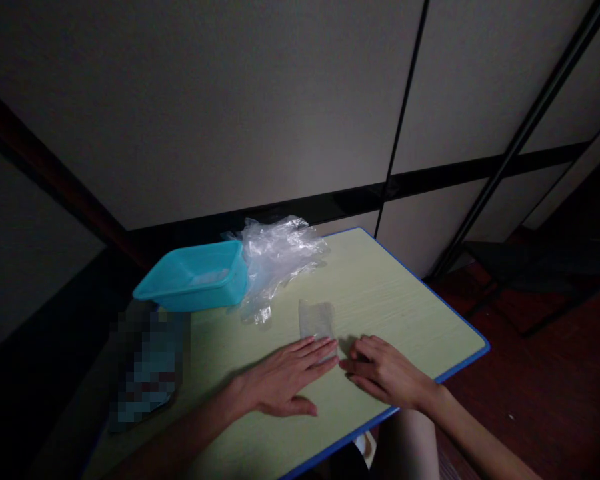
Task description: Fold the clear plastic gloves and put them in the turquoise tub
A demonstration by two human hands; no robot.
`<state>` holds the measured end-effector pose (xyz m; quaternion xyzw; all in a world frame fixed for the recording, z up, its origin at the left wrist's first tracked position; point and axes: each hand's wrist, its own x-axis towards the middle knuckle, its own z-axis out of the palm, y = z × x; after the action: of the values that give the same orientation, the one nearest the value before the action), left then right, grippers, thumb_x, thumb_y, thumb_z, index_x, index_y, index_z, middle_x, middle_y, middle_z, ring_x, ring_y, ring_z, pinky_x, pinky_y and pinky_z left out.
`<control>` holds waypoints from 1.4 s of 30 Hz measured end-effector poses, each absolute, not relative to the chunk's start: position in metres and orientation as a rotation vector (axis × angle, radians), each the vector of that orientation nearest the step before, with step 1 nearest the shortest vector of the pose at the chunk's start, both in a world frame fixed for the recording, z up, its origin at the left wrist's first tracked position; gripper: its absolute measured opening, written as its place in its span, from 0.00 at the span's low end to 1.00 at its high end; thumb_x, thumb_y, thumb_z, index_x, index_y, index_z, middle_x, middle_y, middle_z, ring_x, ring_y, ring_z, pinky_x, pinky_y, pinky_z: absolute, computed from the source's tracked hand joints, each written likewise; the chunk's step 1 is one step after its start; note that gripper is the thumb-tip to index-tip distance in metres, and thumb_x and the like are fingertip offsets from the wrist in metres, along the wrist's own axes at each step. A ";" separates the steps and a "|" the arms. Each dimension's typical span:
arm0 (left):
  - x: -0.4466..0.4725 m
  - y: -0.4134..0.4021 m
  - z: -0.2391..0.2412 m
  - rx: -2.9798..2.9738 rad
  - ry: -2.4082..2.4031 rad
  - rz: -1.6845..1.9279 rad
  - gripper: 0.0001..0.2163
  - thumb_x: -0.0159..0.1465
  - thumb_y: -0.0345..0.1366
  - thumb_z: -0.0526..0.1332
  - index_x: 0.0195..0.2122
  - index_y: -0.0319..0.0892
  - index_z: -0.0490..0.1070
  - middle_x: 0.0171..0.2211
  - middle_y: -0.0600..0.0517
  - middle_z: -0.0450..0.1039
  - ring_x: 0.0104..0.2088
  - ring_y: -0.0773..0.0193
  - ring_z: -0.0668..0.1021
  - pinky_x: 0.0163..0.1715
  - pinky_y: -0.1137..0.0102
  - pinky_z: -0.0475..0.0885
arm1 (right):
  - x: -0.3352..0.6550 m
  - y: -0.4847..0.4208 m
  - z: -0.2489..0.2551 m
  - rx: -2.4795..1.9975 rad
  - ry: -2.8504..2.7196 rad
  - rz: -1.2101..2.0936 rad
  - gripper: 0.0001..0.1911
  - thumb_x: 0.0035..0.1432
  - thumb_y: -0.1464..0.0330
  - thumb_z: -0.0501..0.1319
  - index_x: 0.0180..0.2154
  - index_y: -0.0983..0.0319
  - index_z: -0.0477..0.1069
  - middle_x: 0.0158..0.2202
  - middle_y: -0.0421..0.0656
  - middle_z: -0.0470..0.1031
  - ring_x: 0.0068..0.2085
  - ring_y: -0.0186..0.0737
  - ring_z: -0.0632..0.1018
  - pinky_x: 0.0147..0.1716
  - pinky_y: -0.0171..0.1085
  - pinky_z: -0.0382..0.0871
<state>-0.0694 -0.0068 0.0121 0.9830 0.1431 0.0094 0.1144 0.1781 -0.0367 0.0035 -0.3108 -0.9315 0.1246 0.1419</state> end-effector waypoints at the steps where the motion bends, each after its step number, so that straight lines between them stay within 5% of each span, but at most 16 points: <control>1: -0.069 -0.007 0.013 2.886 0.415 0.026 0.32 0.62 0.52 0.47 0.60 0.35 0.44 0.62 0.43 0.37 0.61 0.57 0.42 0.59 0.64 0.39 | 0.179 -0.036 0.004 -0.901 -2.669 0.401 0.15 0.61 0.67 0.50 0.48 0.60 0.66 0.36 0.48 0.66 0.39 0.42 0.68 0.39 0.43 0.62; 10: -0.069 -0.009 0.014 2.929 0.454 0.086 0.32 0.60 0.54 0.49 0.59 0.38 0.48 0.58 0.43 0.54 0.58 0.55 0.57 0.57 0.64 0.46 | 0.145 -0.007 0.025 -0.812 -2.395 0.825 0.15 0.63 0.67 0.46 0.48 0.61 0.65 0.44 0.47 0.70 0.45 0.38 0.71 0.45 0.40 0.65; 17: -0.068 -0.008 0.002 2.914 0.545 0.007 0.29 0.55 0.59 0.52 0.48 0.40 0.64 0.46 0.46 0.69 0.46 0.52 0.70 0.47 0.63 0.62 | 0.103 0.016 0.026 -0.415 -2.628 1.029 0.24 0.63 0.63 0.46 0.57 0.66 0.54 0.58 0.51 0.57 0.58 0.40 0.59 0.55 0.41 0.55; 25: -0.071 -0.010 0.014 2.840 0.515 0.050 0.33 0.58 0.56 0.50 0.60 0.42 0.47 0.56 0.44 0.57 0.53 0.52 0.64 0.52 0.61 0.56 | 0.104 0.051 0.014 -0.417 -2.887 0.818 0.27 0.63 0.61 0.43 0.61 0.64 0.44 0.62 0.48 0.47 0.61 0.38 0.49 0.59 0.43 0.41; 31: -0.073 -0.011 0.019 2.843 0.445 0.109 0.33 0.60 0.54 0.51 0.60 0.38 0.48 0.61 0.42 0.43 0.60 0.54 0.51 0.57 0.65 0.45 | 0.103 0.073 0.005 -0.503 -2.972 0.630 0.29 0.63 0.61 0.43 0.61 0.60 0.36 0.63 0.44 0.42 0.62 0.36 0.44 0.59 0.43 0.37; 42: -0.073 -0.011 0.023 2.862 0.436 0.085 0.32 0.60 0.53 0.51 0.60 0.37 0.47 0.62 0.43 0.42 0.61 0.56 0.47 0.58 0.65 0.43 | 0.101 0.102 -0.010 -0.735 -2.877 0.395 0.29 0.62 0.60 0.45 0.61 0.58 0.40 0.63 0.45 0.41 0.62 0.40 0.46 0.58 0.46 0.38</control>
<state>-0.0727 -0.0106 0.0225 0.9808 0.1493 0.0291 0.1224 0.1010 0.1025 -0.0097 -0.2446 -0.9579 0.1314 0.0729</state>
